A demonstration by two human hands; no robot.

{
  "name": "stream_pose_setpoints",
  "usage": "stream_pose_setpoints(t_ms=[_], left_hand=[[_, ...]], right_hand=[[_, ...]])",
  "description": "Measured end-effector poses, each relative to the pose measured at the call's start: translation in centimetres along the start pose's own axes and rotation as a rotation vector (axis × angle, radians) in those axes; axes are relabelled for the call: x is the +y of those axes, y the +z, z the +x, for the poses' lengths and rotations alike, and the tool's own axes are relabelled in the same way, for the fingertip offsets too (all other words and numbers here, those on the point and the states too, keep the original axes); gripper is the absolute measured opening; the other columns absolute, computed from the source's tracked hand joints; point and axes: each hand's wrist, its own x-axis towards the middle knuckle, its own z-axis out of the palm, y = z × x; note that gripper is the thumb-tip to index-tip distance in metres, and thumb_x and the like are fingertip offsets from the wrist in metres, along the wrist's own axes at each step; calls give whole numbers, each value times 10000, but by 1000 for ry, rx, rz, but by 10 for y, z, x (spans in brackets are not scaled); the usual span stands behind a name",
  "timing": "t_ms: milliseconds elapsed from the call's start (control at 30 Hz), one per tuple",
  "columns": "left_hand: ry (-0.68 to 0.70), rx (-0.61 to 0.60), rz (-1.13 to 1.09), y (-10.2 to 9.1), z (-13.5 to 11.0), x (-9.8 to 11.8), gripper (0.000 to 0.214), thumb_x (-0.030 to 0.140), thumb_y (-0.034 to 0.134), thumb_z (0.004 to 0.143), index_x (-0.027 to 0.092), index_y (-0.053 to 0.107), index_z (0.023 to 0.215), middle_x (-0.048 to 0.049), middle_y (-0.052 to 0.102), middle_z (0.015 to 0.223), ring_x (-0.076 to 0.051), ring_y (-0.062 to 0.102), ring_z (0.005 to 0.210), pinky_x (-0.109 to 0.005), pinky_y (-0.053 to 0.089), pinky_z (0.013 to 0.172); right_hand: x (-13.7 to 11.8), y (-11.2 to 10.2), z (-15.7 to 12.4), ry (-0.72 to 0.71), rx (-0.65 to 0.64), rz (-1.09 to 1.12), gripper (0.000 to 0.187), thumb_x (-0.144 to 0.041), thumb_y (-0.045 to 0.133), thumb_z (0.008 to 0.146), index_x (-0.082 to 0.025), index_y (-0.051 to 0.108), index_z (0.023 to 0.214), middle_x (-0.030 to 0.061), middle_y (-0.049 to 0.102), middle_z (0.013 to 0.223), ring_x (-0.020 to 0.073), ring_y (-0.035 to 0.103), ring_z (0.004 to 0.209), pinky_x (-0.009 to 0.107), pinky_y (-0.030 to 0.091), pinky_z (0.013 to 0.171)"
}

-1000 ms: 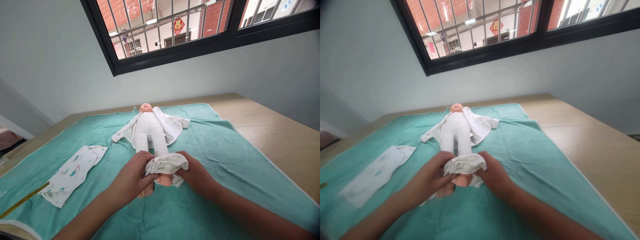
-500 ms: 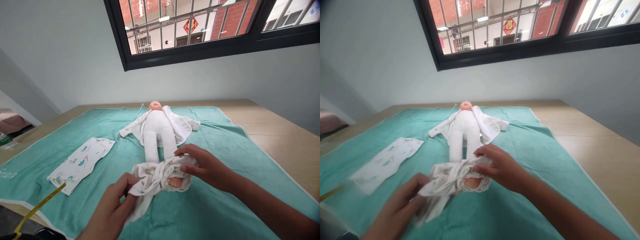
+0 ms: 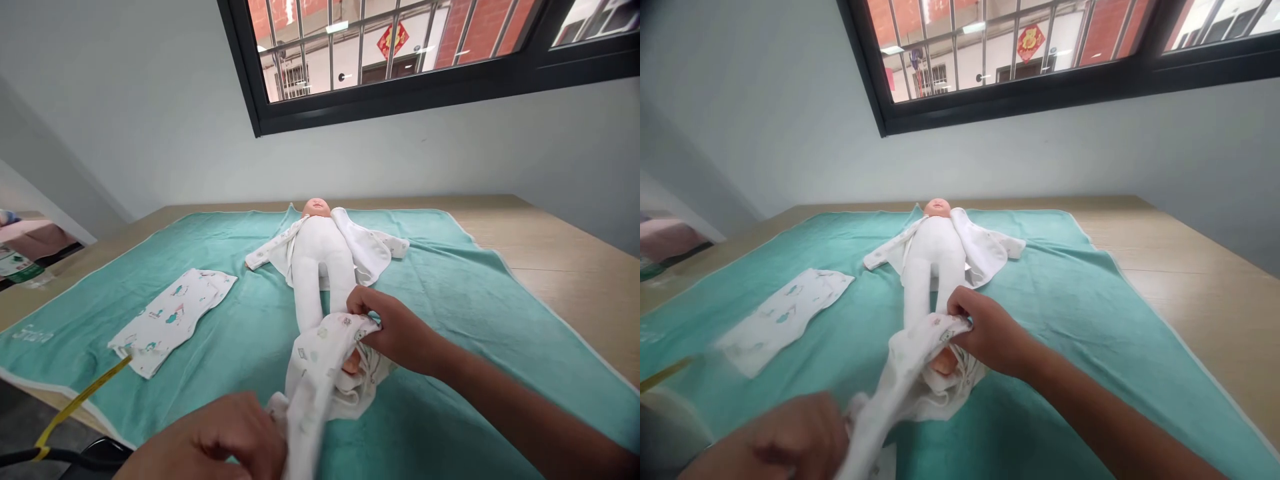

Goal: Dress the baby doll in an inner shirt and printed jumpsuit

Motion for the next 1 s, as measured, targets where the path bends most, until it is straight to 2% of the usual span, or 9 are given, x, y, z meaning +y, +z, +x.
stream_pose_setpoints(t_ms=[67, 167, 233, 333, 400, 500, 700, 833, 1000], left_hand=[[75, -140, -120, -1, 9, -2, 679, 820, 407, 745, 222, 580, 474, -64, 518, 439, -177, 544, 472, -331, 503, 563], [119, 118, -53, 6, 27, -5, 454, 624, 503, 845, 206, 645, 740, -50, 608, 642, -169, 573, 601, -305, 506, 629], [180, 269, 179, 21, 36, -10, 300, 460, 625, 822, 225, 644, 1008, -88, 657, 1008, -217, 620, 906, -336, 518, 806], [417, 350, 477, 52, 42, -23, 637, 419, 716, 734, 248, 497, 1307, -148, 481, 1376, -322, 490, 1243, -439, 462, 987], [526, 375, 645, 72, 41, -33, 729, 408, 743, 707, 238, 452, 1353, -166, 425, 1433, -363, 417, 1316, -482, 422, 1036], [453, 494, 747, 85, 38, -36, 416, 280, 611, 822, 238, 549, 1231, -143, 492, 1386, -319, 476, 1276, -442, 435, 1019], [-58, 591, 280, 51, 33, 8, 190, 401, 502, 885, 235, 592, 898, 6, 644, 727, -156, 592, 628, -238, 478, 585], [-154, 586, -60, 22, 27, 35, 311, 493, 609, 795, 204, 559, 900, 20, 628, 698, -125, 549, 544, -196, 413, 473], [-72, 570, 422, -2, 15, 31, 325, 450, 618, 761, 241, 613, 1010, -21, 691, 880, -190, 652, 708, -227, 478, 527]], right_hand=[[1, 2, 0, 7, 34, 22, 140, -110, 512, 717, -217, 457, 789, -19, 554, 786, 146, 467, 720, 263, 379, 637], [0, 5, 1, -24, 62, 35, 141, -93, 490, 727, -215, 474, 796, -15, 563, 792, 144, 480, 712, 259, 377, 628], [-1, 7, 1, -55, 72, 22, 154, -81, 483, 739, -214, 498, 815, -9, 574, 816, 144, 490, 718, 258, 379, 630], [-5, 10, 0, -101, 72, 2, 218, -57, 476, 746, -214, 557, 874, 10, 600, 890, 158, 522, 787, 272, 405, 687], [-8, 9, -1, -129, 55, -9, 283, -36, 474, 730, -214, 588, 918, 24, 613, 938, 174, 537, 852, 289, 419, 741], [-9, 5, -3, -152, 12, -32, 352, -24, 485, 707, -219, 613, 971, 33, 628, 993, 195, 545, 935, 307, 422, 796], [-5, 0, -2, -83, 1, -30, 244, -79, 484, 782, -221, 606, 939, 5, 638, 925, 163, 562, 820, 283, 410, 733], [-4, 6, -2, -86, 27, -90, 173, -76, 471, 804, -211, 545, 882, 2, 594, 898, 146, 525, 775, 266, 386, 681], [0, 11, -4, -55, 35, -140, 181, -54, 448, 798, -215, 488, 870, -1, 558, 904, 139, 487, 734, 259, 363, 638]])
